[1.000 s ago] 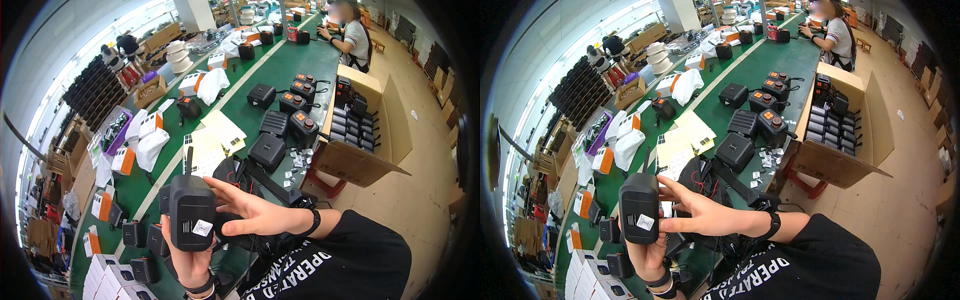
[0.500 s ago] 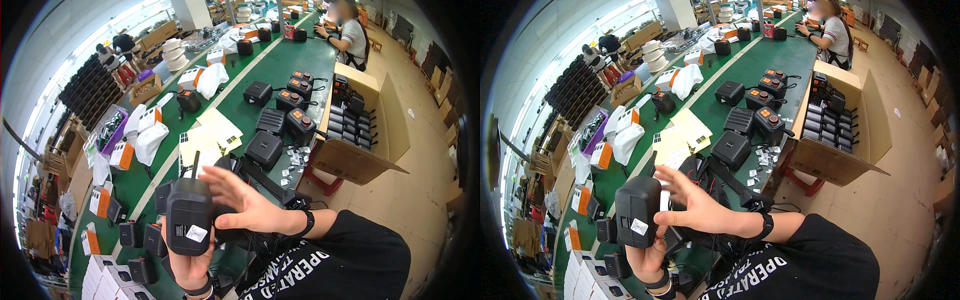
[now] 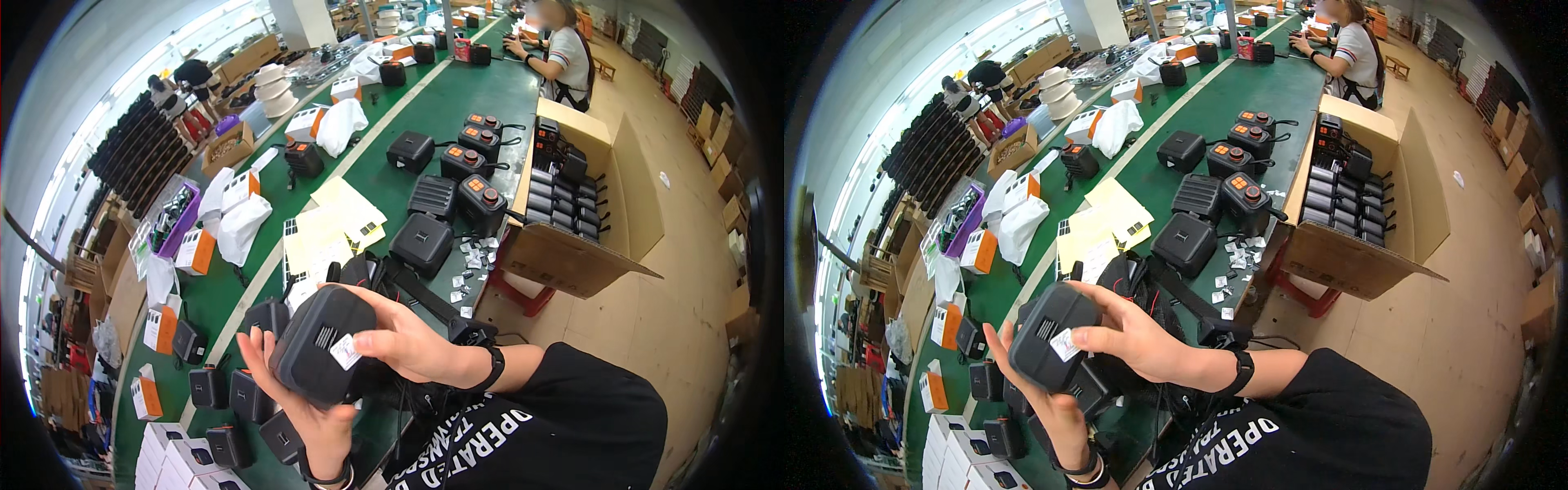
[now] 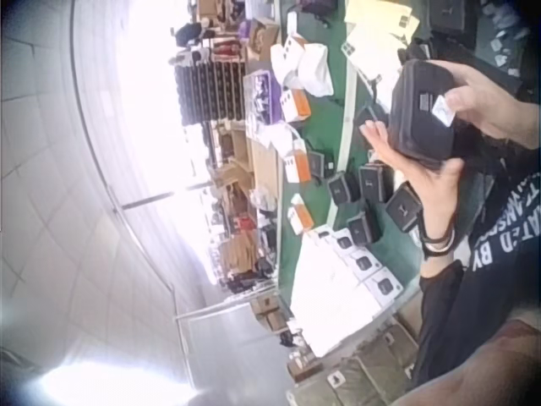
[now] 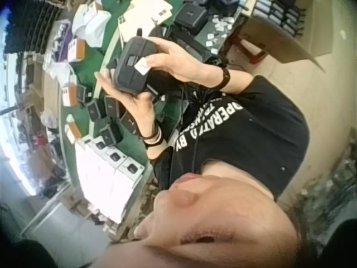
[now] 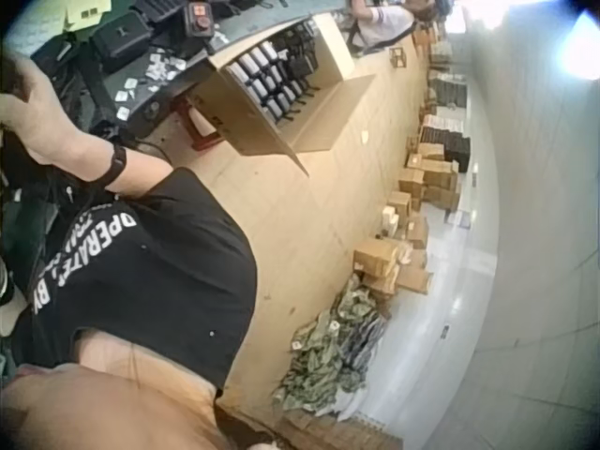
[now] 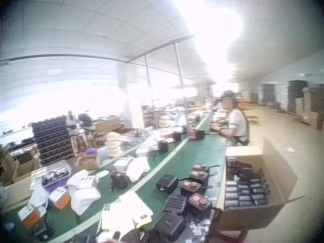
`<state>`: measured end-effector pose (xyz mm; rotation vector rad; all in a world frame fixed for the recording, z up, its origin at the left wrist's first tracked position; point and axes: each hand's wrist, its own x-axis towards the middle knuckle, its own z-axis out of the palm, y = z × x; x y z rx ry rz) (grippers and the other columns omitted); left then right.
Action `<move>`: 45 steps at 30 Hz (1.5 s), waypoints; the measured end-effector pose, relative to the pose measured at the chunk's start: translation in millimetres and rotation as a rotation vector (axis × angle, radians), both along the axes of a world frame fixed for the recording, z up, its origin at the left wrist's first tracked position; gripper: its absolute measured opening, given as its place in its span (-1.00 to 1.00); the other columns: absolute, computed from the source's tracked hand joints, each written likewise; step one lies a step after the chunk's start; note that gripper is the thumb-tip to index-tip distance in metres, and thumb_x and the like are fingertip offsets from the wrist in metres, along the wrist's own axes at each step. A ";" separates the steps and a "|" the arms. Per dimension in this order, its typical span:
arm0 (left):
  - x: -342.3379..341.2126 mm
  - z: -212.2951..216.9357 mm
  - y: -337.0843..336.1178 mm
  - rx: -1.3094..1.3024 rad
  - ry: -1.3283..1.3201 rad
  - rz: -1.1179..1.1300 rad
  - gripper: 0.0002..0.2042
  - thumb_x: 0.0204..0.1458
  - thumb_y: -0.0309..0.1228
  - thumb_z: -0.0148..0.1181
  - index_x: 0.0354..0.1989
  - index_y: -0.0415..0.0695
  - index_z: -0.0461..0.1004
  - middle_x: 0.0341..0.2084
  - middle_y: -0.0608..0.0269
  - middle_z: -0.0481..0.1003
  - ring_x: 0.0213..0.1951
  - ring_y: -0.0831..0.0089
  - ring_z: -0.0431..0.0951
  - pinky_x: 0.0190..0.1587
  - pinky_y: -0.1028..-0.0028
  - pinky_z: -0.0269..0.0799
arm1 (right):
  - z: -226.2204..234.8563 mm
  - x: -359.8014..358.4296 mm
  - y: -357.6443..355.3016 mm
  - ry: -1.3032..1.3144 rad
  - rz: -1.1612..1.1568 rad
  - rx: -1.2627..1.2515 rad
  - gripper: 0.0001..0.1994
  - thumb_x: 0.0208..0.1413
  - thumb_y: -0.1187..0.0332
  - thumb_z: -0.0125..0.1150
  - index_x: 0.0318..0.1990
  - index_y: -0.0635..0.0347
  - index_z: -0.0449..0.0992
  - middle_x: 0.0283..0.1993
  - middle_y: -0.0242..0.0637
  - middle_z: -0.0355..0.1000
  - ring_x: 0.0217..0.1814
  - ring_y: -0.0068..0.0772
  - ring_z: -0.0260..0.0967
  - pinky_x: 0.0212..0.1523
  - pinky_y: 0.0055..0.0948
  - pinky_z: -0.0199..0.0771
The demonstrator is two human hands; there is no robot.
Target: Inspecting electronic power units and applying adhesive labels to the back panel.
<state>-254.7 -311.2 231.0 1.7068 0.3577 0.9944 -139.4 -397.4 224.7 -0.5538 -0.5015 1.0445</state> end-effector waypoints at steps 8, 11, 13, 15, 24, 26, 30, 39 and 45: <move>-8.2 -0.1 4.2 -0.164 -0.129 0.005 -0.03 -0.48 0.06 0.43 0.06 -0.24 0.04 -0.03 -0.17 0.25 0.02 0.11 0.32 0.09 0.23 0.23 | 6.1 6.1 -20.0 -1.014 -0.723 -0.152 -0.21 -0.16 0.21 0.35 0.19 0.29 0.05 0.27 0.00 -0.09 0.27 -0.13 -0.03 0.20 -0.28 -0.01; -11.2 4.0 1.8 -0.191 -0.127 0.015 0.00 -0.52 0.13 0.40 0.05 -0.25 0.03 -0.05 -0.21 0.25 0.01 0.09 0.33 0.07 0.22 0.26 | 27.5 15.9 -26.5 -1.090 -1.016 -0.037 -0.44 -0.22 0.24 0.37 -0.01 0.24 0.35 0.18 -0.02 0.12 0.20 -0.04 0.08 0.15 -0.21 0.07; -11.9 6.1 0.8 -0.199 -0.105 0.015 0.02 -0.53 0.17 0.38 0.04 -0.25 0.03 -0.06 -0.22 0.26 0.00 0.08 0.34 0.06 0.22 0.27 | 37.4 23.8 -35.1 -1.477 -0.853 0.217 -0.65 -0.20 0.30 0.34 -0.21 0.19 0.47 0.03 -0.13 0.32 0.11 -0.06 0.20 0.12 -0.14 0.11; -13.0 7.1 1.6 -0.165 -0.079 0.009 0.02 -0.54 0.22 0.34 0.02 -0.25 0.04 -0.07 -0.22 0.27 0.00 0.08 0.35 0.06 0.22 0.28 | 40.8 17.2 -32.8 -1.399 -0.761 0.275 -0.72 -0.16 0.36 0.35 -0.22 0.11 0.50 -0.04 -0.22 0.40 0.07 -0.10 0.27 0.17 -0.09 0.06; -15.9 9.6 0.9 -0.076 -0.009 0.049 0.00 -0.55 0.27 0.31 0.00 -0.22 0.08 -0.11 -0.13 0.31 -0.05 0.18 0.36 0.04 0.25 0.23 | 40.5 14.5 -24.2 -1.426 -0.724 0.285 -0.77 -0.16 0.37 0.32 -0.27 0.11 0.53 -0.08 -0.26 0.42 0.02 -0.16 0.29 0.17 -0.05 0.06; -17.3 9.6 1.9 -0.055 0.003 0.044 -0.01 -0.55 0.25 0.32 0.00 -0.21 0.09 -0.11 -0.11 0.32 -0.05 0.19 0.36 0.04 0.26 0.21 | 41.0 15.6 -25.6 -1.474 -0.718 0.269 -0.81 -0.17 0.37 0.32 -0.33 0.11 0.54 -0.11 -0.26 0.44 0.00 -0.19 0.31 0.17 -0.03 0.05; -19.6 11.9 2.7 -0.050 0.024 0.022 -0.03 -0.56 0.21 0.37 -0.01 -0.21 0.13 -0.12 -0.10 0.33 -0.06 0.20 0.36 0.05 0.26 0.19 | 39.6 13.8 -26.0 -1.485 -0.743 0.292 -0.86 -0.16 0.41 0.30 -0.37 0.15 0.54 -0.15 -0.26 0.45 -0.05 -0.20 0.33 0.17 0.01 0.04; -27.1 13.7 1.2 -0.040 0.065 0.050 -0.02 -0.60 0.16 0.42 -0.01 -0.25 0.15 -0.14 -0.10 0.34 -0.09 0.22 0.39 0.03 0.30 0.22 | 26.3 7.2 -21.1 -1.550 -0.899 0.484 -0.86 -0.12 0.49 0.20 -0.37 0.37 0.51 -0.21 -0.10 0.43 -0.14 -0.13 0.37 -0.03 -0.04 0.35; -22.2 20.2 -5.2 0.005 0.178 0.102 0.05 -0.57 0.36 0.24 -0.01 -0.30 0.14 -0.15 0.17 0.25 -0.11 0.40 0.34 -0.05 0.44 0.26 | 25.8 8.0 -18.2 -1.525 -0.886 0.466 -0.85 -0.11 0.50 0.22 -0.34 0.32 0.50 -0.21 -0.16 0.40 -0.22 -0.23 0.33 -0.03 -0.08 0.38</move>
